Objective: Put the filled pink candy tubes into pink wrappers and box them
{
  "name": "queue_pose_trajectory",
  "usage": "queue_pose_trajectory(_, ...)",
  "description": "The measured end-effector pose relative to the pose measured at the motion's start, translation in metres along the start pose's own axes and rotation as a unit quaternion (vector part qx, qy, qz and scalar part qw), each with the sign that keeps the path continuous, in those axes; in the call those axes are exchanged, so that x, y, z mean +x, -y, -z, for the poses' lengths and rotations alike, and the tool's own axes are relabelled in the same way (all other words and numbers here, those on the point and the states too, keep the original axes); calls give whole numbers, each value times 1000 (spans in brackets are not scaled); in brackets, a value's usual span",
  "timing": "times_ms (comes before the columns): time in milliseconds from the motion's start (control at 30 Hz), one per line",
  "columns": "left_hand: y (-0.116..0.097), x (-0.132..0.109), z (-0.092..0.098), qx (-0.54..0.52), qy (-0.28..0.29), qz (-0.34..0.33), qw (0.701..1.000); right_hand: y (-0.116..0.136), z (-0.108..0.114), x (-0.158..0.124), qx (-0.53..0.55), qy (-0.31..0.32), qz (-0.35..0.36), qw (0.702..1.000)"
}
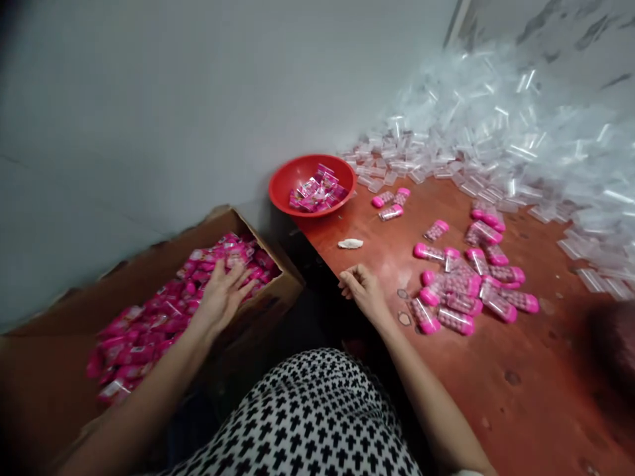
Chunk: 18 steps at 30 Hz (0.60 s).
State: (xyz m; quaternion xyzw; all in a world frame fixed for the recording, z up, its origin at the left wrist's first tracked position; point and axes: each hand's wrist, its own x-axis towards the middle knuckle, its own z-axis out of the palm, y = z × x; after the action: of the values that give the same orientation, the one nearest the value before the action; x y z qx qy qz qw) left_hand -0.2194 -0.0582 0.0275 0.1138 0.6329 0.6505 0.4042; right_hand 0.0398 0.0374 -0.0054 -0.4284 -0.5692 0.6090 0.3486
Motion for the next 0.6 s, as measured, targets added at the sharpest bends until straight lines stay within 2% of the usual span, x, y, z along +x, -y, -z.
queue_pose_trajectory(33,-3,9,12,44,-32,5,999,-2,-5,8,-20,14,3,1000)
queue_pose_trajectory(100,-10,26,23,126,-52,-40,990,-7,-17,23,-55,53,7,997)
queue_pose_trajectory(167,-20,43,17,222,-26,-138,965,-14,-28,35,-94,89,10,991)
queue_pose_trajectory(233,-33,62,-5,335,15,-243,910,-19,-35,44,-127,109,19,986)
queue_pose_trajectory(300,-49,84,-39,423,54,-319,846,-23,-36,49,-129,116,28,985)
queue_pose_trajectory(367,-60,109,-78,490,113,-376,779,-25,-34,50,-97,126,30,987)
queue_pose_trajectory(433,-64,135,-114,532,156,-401,730,-26,-30,51,-65,136,28,988)
queue_pose_trajectory(500,-62,159,-144,566,183,-388,704,-25,-28,51,-58,142,29,988)
queue_pose_trajectory(600,-56,181,-170,597,201,-333,702,-23,-27,52,-73,149,30,986)
